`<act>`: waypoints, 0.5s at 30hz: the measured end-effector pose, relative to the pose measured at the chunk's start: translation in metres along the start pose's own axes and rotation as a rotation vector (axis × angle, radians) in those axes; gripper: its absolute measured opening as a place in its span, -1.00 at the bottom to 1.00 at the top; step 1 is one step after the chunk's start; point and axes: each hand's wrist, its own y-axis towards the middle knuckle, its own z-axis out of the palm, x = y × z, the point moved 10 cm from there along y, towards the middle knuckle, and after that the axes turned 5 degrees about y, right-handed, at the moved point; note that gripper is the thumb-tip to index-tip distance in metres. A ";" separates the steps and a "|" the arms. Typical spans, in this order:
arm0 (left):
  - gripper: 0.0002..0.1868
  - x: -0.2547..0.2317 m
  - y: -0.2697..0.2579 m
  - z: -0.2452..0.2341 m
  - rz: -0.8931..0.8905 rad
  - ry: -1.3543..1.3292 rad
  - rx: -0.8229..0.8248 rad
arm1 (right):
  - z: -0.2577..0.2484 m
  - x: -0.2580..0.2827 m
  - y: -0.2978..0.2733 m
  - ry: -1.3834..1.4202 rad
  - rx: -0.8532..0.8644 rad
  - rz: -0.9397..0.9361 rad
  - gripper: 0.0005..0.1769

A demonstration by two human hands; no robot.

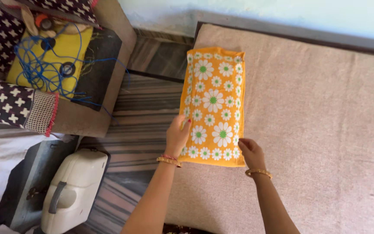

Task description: The person smooths a beige bedsheet on a wooden bed frame, then places a yellow floral pillow, a dark pillow, and a brown pillow on the bed. They fold a striped cloth and arrange the pillows and cloth on the bed.

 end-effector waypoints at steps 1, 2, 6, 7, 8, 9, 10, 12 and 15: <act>-0.56 0.018 -0.007 0.010 -0.024 -0.040 0.021 | 0.004 -0.024 -0.001 0.001 0.022 0.052 -0.61; -0.55 0.036 -0.011 0.019 -0.049 -0.080 0.041 | 0.005 -0.043 0.000 -0.025 0.025 0.073 -0.60; -0.52 0.103 -0.012 0.054 -0.136 -0.024 0.090 | 0.006 -0.107 0.021 -0.070 0.027 0.150 -0.56; -0.52 0.117 -0.010 0.061 -0.159 -0.059 0.090 | 0.007 -0.120 0.028 -0.067 0.027 0.167 -0.56; -0.51 0.130 -0.007 0.069 -0.181 -0.093 0.089 | 0.007 -0.132 0.036 -0.065 0.027 0.174 -0.55; -0.47 0.146 -0.004 0.075 -0.233 -0.088 0.099 | 0.009 -0.142 0.044 -0.062 0.028 0.182 -0.54; -0.44 0.161 -0.001 0.082 -0.286 -0.082 0.108 | 0.010 -0.151 0.053 -0.059 0.030 0.189 -0.53; -0.37 0.189 0.006 0.092 -0.359 -0.044 0.126 | 0.016 -0.166 0.073 -0.032 0.040 0.174 -0.46; -0.27 0.216 0.021 0.103 -0.392 0.015 0.139 | 0.015 -0.188 0.091 -0.119 0.017 0.209 -0.36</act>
